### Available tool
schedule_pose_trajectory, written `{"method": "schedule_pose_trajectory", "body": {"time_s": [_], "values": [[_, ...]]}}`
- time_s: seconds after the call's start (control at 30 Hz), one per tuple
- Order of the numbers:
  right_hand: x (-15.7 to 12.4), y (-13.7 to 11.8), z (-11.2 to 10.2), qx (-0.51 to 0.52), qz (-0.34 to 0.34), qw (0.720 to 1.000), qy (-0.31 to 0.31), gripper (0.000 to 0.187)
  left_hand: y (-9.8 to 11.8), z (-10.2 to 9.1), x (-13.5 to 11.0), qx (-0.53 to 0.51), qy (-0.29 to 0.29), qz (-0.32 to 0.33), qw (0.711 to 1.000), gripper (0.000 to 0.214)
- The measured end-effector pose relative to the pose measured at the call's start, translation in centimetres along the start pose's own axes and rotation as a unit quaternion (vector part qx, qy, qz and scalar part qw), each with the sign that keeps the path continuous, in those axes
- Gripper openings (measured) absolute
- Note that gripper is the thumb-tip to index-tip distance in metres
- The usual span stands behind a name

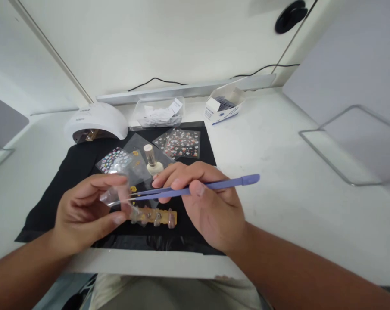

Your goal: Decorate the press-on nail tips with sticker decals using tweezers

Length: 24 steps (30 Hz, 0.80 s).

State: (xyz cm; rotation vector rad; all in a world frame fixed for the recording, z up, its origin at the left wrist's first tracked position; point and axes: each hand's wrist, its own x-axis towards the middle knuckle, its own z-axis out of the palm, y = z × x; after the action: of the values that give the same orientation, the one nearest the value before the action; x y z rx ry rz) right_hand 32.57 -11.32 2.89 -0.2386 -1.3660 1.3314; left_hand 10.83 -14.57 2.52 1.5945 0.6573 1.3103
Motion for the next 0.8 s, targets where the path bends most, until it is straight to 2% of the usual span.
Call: {"method": "schedule_pose_trajectory", "body": {"time_s": [0.27,0.43,0.67,0.8], "values": [[-0.5,-0.5,-0.1,-0.089,-0.026,0.996,-0.016,0.023,0.2,-0.1,0.0,0.019,0.039,0.017,0.999,0.041],[-0.6,-0.7,0.1,-0.091,-0.035,0.995,-0.023,0.024,0.3,-0.2,0.0,0.006,0.011,0.045,0.999,0.042],[-0.2,-0.4,0.4,-0.123,-0.062,0.99,0.006,0.023,-0.1,0.5,-0.3,-0.025,0.049,-0.035,0.998,0.055],[-0.4,-0.1,0.4,-0.134,-0.092,0.987,0.012,0.024,-0.3,0.8,-0.5,-0.009,0.049,-0.04,0.998,0.056]]}}
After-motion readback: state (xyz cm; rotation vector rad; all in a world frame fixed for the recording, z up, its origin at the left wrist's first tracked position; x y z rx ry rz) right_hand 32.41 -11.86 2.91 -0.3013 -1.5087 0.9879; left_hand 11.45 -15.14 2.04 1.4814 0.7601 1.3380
